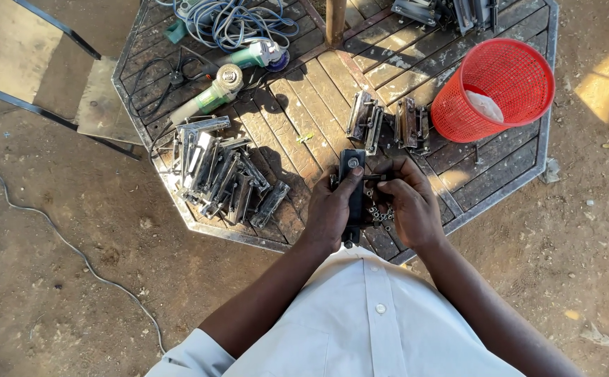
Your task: Inspecting and sorting various metal components and fasteners on a workbench in a fabrication shop.
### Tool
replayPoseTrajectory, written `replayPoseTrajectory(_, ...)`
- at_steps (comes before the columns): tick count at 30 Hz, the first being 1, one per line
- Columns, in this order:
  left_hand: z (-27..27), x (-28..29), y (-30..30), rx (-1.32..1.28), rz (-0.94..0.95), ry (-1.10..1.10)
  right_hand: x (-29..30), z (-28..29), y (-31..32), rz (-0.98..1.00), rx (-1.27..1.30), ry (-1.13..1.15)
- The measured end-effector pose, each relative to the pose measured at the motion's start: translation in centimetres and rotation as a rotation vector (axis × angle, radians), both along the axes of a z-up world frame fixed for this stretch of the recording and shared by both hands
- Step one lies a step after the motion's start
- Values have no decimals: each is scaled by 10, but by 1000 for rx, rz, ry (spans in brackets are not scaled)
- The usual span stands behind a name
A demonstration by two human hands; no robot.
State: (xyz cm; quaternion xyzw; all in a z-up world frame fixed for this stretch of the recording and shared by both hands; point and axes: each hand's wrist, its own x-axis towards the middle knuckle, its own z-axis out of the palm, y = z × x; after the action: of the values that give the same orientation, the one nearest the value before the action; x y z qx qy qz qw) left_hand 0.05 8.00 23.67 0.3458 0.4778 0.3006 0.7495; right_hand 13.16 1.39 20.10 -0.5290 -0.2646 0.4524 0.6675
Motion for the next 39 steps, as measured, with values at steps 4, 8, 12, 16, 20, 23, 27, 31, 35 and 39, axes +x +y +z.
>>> replayPoseTrajectory(4,-12,1,4,18,-2,19,-5,14,-2,-3,-55,47)
replayPoseTrajectory(8,-4,-1,5,33,12,55,-5,13,-2,-10,-110,48)
replayPoseTrajectory(12,-14,-2,12,-23,38,-45,-7,23,-6,78,-173,-61)
replayPoseTrajectory(16,-11,-13,20,-10,64,45,-7,6,-18,197,-231,-272)
replayPoseTrajectory(20,16,-9,15,-82,81,-8,-9,-1,-19,272,-129,-250)
replayPoseTrajectory(23,-61,-15,30,-110,119,-88,-7,-5,-20,313,-28,-195)
replayPoseTrajectory(27,27,-9,16,-160,145,-3,-12,-7,-20,311,-1,-133)
replayPoseTrajectory(31,-23,-11,17,-163,128,-119,-11,-11,-16,283,-5,-172)
replayPoseTrajectory(35,-14,-10,23,-171,175,-191,-18,6,-15,316,10,-78)
replayPoseTrajectory(39,-32,-10,20,-182,204,-109,-4,-30,-7,335,15,-196)
